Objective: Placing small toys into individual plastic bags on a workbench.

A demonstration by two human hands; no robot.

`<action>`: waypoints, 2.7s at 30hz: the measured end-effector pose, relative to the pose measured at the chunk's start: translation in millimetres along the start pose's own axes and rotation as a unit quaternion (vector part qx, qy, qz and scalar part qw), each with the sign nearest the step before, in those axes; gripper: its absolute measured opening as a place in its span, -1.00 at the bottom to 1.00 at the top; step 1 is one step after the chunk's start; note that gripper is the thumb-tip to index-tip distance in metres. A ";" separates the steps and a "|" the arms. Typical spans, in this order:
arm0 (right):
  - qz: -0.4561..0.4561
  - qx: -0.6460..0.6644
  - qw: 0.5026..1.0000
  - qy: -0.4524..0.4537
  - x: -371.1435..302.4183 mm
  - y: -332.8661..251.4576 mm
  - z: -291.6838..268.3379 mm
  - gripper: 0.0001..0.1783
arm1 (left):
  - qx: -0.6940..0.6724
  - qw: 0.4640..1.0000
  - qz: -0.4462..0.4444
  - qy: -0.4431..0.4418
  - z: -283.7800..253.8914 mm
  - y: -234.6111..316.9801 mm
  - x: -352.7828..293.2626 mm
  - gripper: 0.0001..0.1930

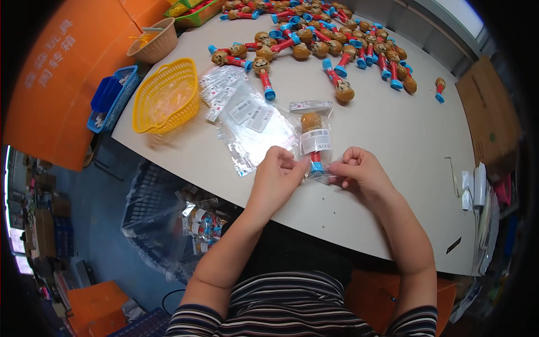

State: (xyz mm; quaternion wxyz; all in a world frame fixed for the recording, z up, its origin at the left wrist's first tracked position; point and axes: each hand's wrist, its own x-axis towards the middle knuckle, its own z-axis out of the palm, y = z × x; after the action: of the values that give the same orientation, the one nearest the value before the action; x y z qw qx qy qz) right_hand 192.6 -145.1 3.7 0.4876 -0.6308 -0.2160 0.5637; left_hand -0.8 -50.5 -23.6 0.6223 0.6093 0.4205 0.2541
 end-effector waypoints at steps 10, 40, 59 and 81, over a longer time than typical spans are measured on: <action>0.013 0.078 0.990 -0.117 -17.5 -4.1 -1.2 -0.69 | -0.095 0.991 0.092 -0.026 10.4 12.1 -20.1 -0.21; -0.031 -0.083 0.996 0.005 3.9 1.5 -3.5 -0.89 | 0.332 0.850 0.383 0.144 -23.6 -3.1 31.2 -0.75; -0.015 0.021 1.000 0.006 -0.3 9.2 9.1 -0.74 | 0.291 0.867 0.400 0.056 11.5 8.7 -11.0 -0.74; -0.406 -0.532 0.698 0.253 65.9 -50.2 -34.1 -0.69 | 0.354 0.822 0.396 0.205 -12.9 19.9 -10.9 -0.90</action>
State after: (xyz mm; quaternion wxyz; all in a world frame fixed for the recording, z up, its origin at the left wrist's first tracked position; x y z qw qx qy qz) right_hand 255.9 -81.9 10.1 0.2882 -0.7550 -0.5837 -0.0787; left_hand -13.3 -50.0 -0.7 0.1092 0.8358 0.3220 0.4311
